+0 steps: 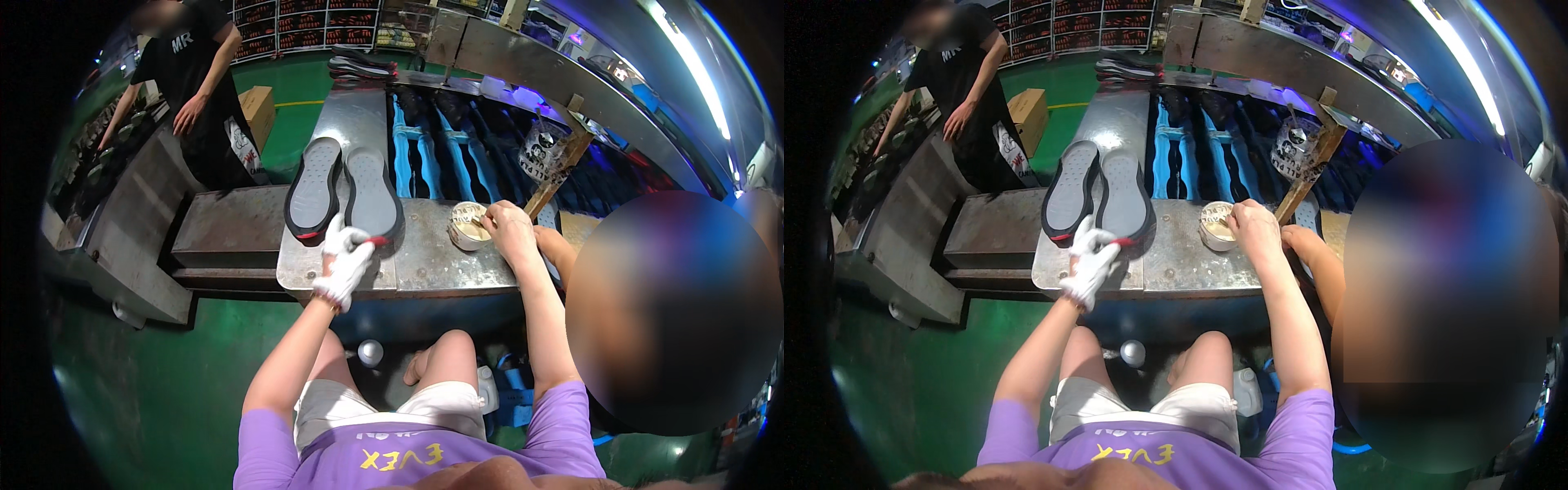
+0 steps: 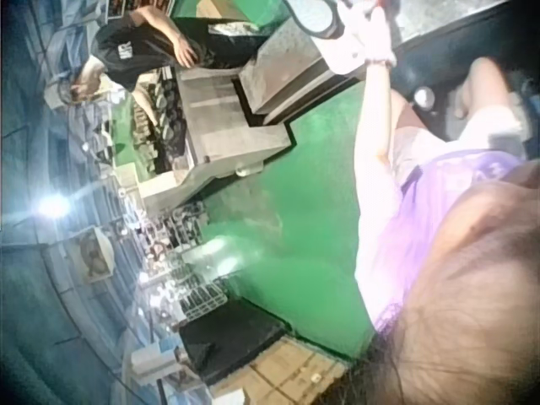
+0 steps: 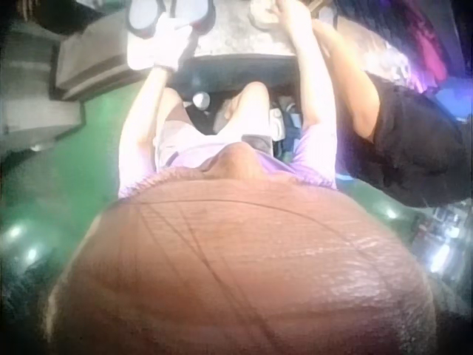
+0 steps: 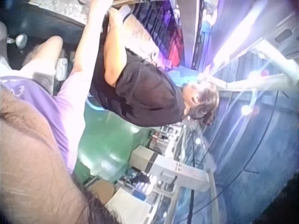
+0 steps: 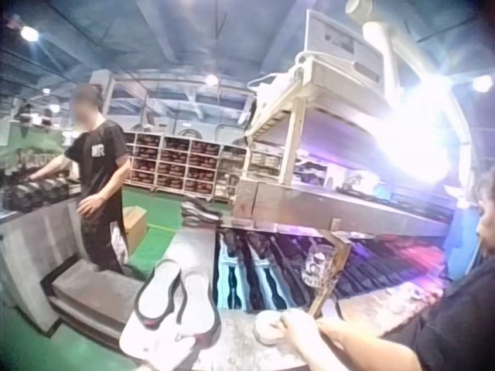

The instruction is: The person applies glue to the edges of shoe soles using a small brush. They repeatedly dip the brush into a container of adhesive and carefully coat the perimeter of each sole before placing it on the table.

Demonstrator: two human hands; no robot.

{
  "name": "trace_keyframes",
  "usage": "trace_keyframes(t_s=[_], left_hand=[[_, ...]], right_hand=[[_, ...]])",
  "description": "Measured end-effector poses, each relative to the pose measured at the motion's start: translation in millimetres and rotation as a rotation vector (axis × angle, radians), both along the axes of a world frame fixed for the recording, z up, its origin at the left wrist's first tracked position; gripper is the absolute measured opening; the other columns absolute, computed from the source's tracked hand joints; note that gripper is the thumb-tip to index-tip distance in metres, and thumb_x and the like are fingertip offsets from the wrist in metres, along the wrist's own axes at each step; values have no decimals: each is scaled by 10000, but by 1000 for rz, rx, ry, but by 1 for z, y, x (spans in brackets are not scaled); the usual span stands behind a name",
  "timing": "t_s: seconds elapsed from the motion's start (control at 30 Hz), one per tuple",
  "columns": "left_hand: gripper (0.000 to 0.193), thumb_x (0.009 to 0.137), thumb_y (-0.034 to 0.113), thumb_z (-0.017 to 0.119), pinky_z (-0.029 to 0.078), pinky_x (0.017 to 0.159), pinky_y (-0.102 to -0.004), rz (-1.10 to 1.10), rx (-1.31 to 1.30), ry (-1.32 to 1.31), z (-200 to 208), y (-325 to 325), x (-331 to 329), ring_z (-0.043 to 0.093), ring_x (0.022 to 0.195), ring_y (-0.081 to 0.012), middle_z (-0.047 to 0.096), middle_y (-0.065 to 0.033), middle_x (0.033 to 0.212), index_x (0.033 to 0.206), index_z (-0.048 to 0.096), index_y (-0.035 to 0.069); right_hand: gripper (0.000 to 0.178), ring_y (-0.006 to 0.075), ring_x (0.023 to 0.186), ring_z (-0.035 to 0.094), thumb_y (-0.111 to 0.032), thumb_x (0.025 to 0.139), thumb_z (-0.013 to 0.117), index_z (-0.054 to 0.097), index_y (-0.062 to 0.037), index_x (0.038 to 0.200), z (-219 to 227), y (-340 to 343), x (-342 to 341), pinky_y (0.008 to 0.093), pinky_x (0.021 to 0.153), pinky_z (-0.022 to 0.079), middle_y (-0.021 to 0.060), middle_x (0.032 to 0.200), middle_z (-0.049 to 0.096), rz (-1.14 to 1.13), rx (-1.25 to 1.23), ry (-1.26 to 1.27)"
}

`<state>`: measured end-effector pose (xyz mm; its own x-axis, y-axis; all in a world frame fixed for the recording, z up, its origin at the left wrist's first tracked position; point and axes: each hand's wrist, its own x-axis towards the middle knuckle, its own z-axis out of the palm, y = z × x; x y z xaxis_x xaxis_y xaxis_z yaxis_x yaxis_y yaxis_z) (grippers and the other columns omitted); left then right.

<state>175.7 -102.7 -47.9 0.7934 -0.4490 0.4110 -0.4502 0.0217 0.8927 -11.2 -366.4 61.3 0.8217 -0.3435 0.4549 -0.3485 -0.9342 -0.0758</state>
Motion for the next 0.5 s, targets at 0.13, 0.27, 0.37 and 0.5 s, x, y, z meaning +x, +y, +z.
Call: trace_keyframes(t_s=[0.13, 0.27, 0.37, 0.5], left_hand=[[83, 743, -17, 675, 435, 988, -347, 0, -251, 175, -7, 61, -29, 575, 1106, -215, 642, -77, 867, 814, 649, 19], [194, 829, 79, 661, 488, 826, -273, 142, -311, 182, 10, 79, -37, 578, 872, -128, 625, -38, 895, 1014, 649, 25], [288, 849, 257, 693, 495, 754, -288, 111, -67, 373, 22, 74, -23, 571, 790, -155, 627, -56, 910, 1035, 661, 40], [207, 871, 273, 698, 462, 563, -289, -150, -34, 962, 55, 49, -25, 574, 634, -172, 639, -44, 835, 964, 698, 88]], right_hand=[[162, 302, 951, 651, -183, 850, 687, 684, -28, 893, -19, -6, 0, 418, 832, 530, 104, 1005, 678, 83, -73, -131], [136, 325, 994, 627, -121, 839, 678, 654, -9, 911, -20, 4, 3, 423, 844, 520, 121, 1063, 657, 172, -163, -205], [128, 336, 992, 621, -87, 820, 687, 635, 4, 893, -26, 9, -4, 422, 843, 519, 139, 1087, 644, 182, -137, -214], [111, 335, 983, 618, -66, 822, 696, 635, -8, 894, -26, 10, -17, 415, 844, 516, 139, 1079, 634, 154, -155, -211]])
